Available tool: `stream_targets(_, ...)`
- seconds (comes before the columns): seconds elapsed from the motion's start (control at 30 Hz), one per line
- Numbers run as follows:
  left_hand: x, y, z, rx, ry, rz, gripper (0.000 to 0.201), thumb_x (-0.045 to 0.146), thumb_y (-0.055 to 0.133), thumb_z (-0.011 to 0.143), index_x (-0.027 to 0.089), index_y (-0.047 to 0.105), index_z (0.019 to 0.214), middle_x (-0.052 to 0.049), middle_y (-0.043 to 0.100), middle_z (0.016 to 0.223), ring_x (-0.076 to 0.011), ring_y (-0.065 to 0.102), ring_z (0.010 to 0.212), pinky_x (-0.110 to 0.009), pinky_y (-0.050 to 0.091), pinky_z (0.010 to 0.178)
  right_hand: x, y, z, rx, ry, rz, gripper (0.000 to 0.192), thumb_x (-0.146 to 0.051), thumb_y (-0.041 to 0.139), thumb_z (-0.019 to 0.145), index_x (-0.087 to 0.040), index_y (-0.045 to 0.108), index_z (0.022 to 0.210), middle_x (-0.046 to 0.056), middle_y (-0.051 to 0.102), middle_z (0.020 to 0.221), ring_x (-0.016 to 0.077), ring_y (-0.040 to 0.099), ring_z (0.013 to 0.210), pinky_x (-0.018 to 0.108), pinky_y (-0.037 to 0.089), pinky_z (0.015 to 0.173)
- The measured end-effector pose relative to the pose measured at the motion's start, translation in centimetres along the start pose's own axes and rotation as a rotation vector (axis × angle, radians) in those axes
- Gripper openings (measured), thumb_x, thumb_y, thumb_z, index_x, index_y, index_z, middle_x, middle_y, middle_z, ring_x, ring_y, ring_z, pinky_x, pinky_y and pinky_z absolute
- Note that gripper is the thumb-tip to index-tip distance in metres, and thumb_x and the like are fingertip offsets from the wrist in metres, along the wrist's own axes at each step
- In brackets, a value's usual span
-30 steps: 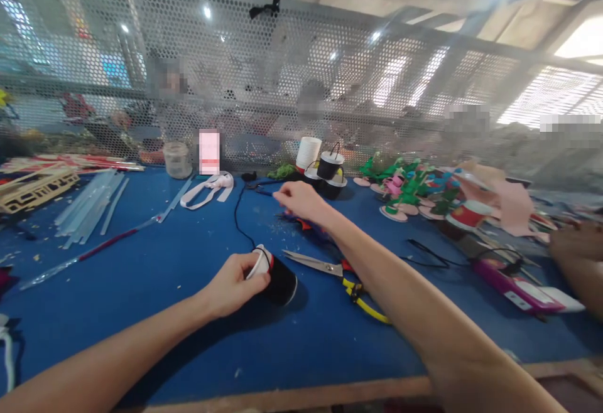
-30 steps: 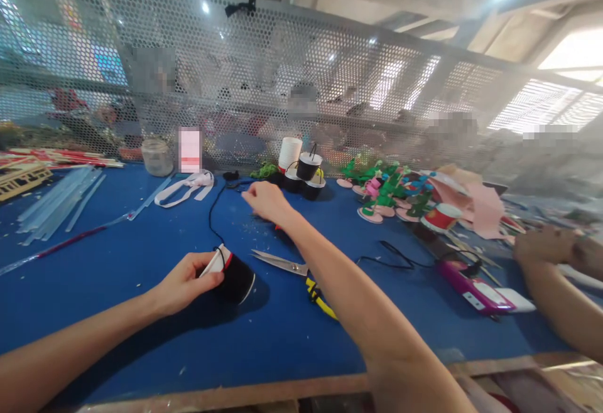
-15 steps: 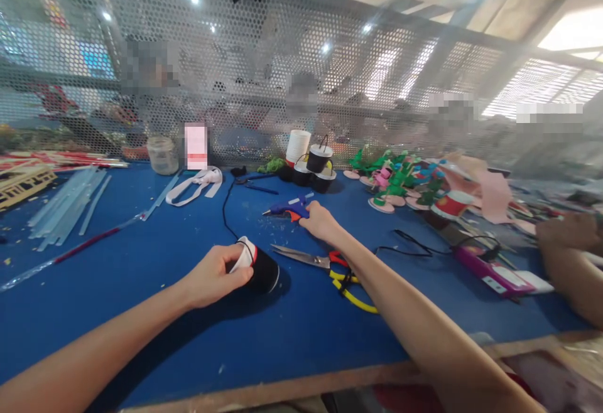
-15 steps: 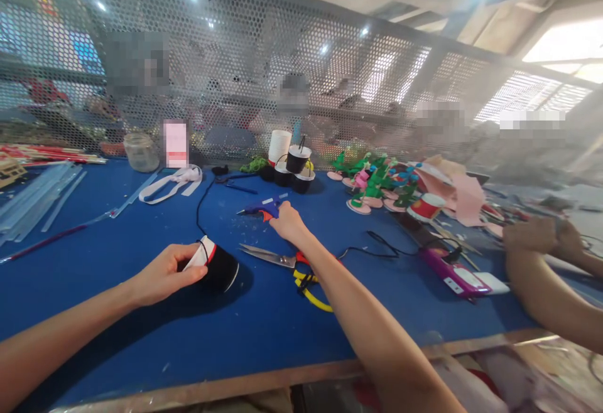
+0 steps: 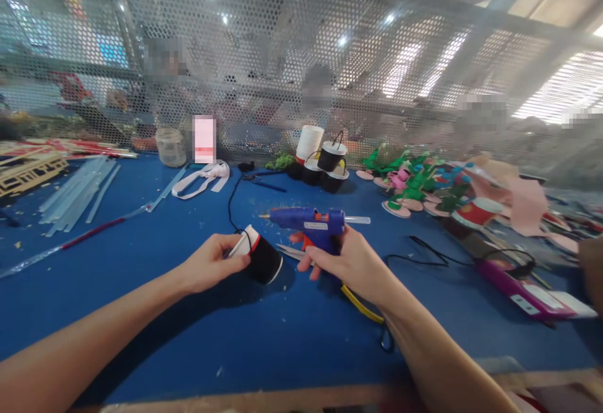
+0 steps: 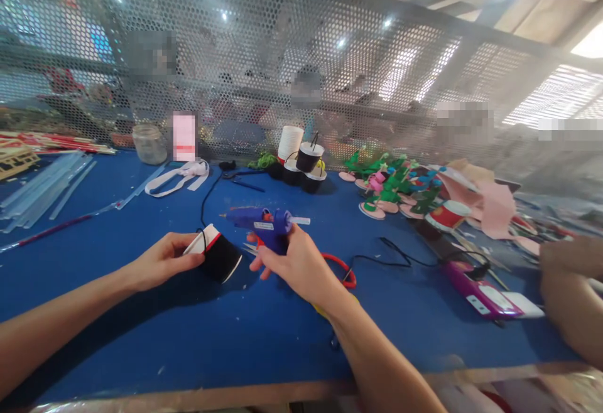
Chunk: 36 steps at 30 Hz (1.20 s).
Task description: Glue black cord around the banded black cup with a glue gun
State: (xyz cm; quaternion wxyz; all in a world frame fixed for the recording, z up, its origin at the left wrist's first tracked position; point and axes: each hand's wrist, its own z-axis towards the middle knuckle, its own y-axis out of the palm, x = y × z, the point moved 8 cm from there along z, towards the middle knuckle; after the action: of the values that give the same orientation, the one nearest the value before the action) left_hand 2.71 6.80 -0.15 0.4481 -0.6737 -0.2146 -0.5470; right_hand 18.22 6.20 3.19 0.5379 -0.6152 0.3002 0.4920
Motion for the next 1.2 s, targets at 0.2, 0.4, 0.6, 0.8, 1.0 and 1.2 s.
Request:
stream_targets(0.2, -0.5, 0.0, 0.2, 0.028, -0.020, -0.058, 0.022, 0.032, 0.046, 0.073, 0.011, 0.052, 0.074, 0.002, 0.044, 0.065, -0.0095, 0.038, 0.059, -0.021, 0.032, 0.057, 0.5, 0.1, -1.0, 0.017, 0.097, -0.182, 0.019, -0.033, 0.051, 0.072, -0.014, 0.056, 0.070, -0.004, 0.048, 0.042, 0.0070, 0.046, 0.035, 0.017, 0.039, 0.034)
stream_targets(0.4, -0.6, 0.0, 0.2, 0.046, -0.038, -0.015, 0.021, 0.033, 0.045, 0.072, 0.012, 0.049, 0.070, 0.005, 0.032, 0.059, -0.0078, 0.028, 0.054, -0.019, 0.023, 0.050, -0.5, 0.3, -1.6, 0.024, 0.053, -0.340, 0.020, -0.035, 0.051, 0.072, -0.016, 0.056, 0.068, -0.006, 0.047, 0.037, 0.0077, 0.045, 0.032, 0.016, 0.036, 0.033)
stream_targets(0.6, -0.4, 0.0, 0.2, 0.037, -0.018, -0.018, 0.022, 0.034, 0.043, 0.073, 0.013, 0.045, 0.068, 0.005, 0.029, 0.059, -0.0080, 0.025, 0.055, -0.020, 0.021, 0.050, -1.3, 0.6, -1.8, 0.050, 0.009, -0.463, 0.019, -0.031, 0.050, 0.072, -0.017, 0.054, 0.060, -0.006, 0.045, 0.035, 0.0083, 0.044, 0.031, 0.018, 0.034, 0.032)
stream_targets(0.8, -0.6, 0.1, 0.0, 0.029, -0.016, -0.012, 0.020, 0.032, 0.041, 0.074, 0.013, 0.045, 0.070, 0.005, 0.027, 0.060, -0.0083, 0.023, 0.055, -0.021, 0.020, 0.050, -2.0, 0.5, -1.9, 0.084, -0.080, -0.564, 0.017, -0.028, 0.050, 0.072, -0.018, 0.054, 0.060, -0.006, 0.045, 0.037, 0.0095, 0.045, 0.036, 0.020, 0.037, 0.039)
stream_targets(1.0, -0.4, 0.1, 0.2, 0.023, -0.002, -0.003, 0.021, 0.033, 0.040, 0.075, 0.012, 0.045, 0.071, 0.004, 0.028, 0.060, -0.0085, 0.023, 0.056, -0.021, 0.020, 0.050, -1.3, 0.7, -2.0, 0.042, -0.092, -0.541, 0.019, -0.032, 0.048, 0.075, -0.018, 0.055, 0.066, -0.006, 0.046, 0.038, 0.0102, 0.047, 0.038, 0.021, 0.039, 0.042)
stream_targets(1.2, -0.2, 0.2, 0.2, 0.023, 0.025, 0.028, 0.022, 0.033, 0.040, 0.076, 0.012, 0.045, 0.070, 0.005, 0.027, 0.060, -0.0082, 0.023, 0.055, -0.020, 0.021, 0.050, -1.2, 1.0, -2.0, 0.028, -0.068, -0.518, 0.017, -0.032, 0.049, 0.074, -0.019, 0.054, 0.063, -0.006, 0.046, 0.037, 0.0098, 0.044, 0.034, 0.021, 0.037, 0.038)
